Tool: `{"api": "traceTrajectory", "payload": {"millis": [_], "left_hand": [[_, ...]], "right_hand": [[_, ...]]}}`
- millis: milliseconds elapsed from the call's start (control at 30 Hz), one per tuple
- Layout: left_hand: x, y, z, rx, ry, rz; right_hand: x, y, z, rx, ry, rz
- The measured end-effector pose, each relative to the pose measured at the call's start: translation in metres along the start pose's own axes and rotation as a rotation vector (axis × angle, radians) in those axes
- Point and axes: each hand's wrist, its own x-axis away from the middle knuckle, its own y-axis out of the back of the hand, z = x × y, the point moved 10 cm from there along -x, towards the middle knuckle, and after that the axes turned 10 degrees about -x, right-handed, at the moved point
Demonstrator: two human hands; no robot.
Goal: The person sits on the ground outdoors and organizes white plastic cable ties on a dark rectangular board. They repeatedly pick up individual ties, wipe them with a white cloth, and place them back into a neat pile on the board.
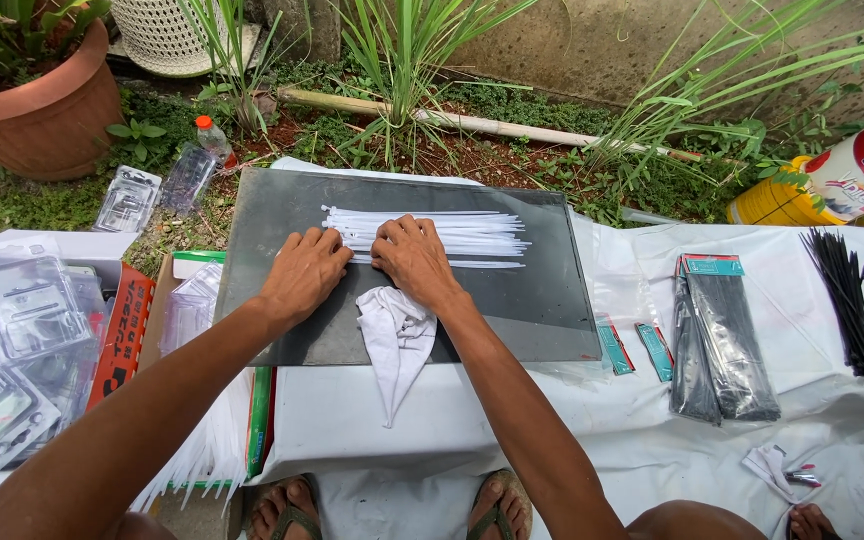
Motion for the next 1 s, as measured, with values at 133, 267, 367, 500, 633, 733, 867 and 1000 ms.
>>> {"api": "traceTrajectory", "payload": {"millis": [133,267,367,500,633,733,867,1000], "left_hand": [[-0.001,0.001,0.005,0.033,0.024,0.004],[-0.001,0.010,0.014,0.093,0.080,0.003],[0.001,0.007,0.021,0.165,0.130,0.042],[0.005,0.019,0.028,0.303,0.184,0.078],[0.006,0.010,0.029,0.423,0.222,0.126],[0.007,0.011,0.025,0.504,0.190,0.086],[0.006,0.015,0.027,0.559,0.181,0.091],[0.006,0.013,0.030,0.550,0.206,0.128]], "right_hand": [[0.001,0.005,0.005,-0.023,0.026,-0.015],[0.001,0.009,0.007,-0.046,0.011,-0.032],[0.001,0.008,0.006,-0.067,-0.009,-0.043],[-0.001,0.017,0.010,-0.047,-0.022,-0.046],[-0.002,0.017,0.013,-0.045,-0.026,-0.031],[-0.003,0.014,0.013,-0.056,-0.028,-0.015],[-0.001,0.016,0.012,-0.039,-0.027,-0.013],[-0.002,0.017,0.020,-0.051,-0.001,-0.029]]}}
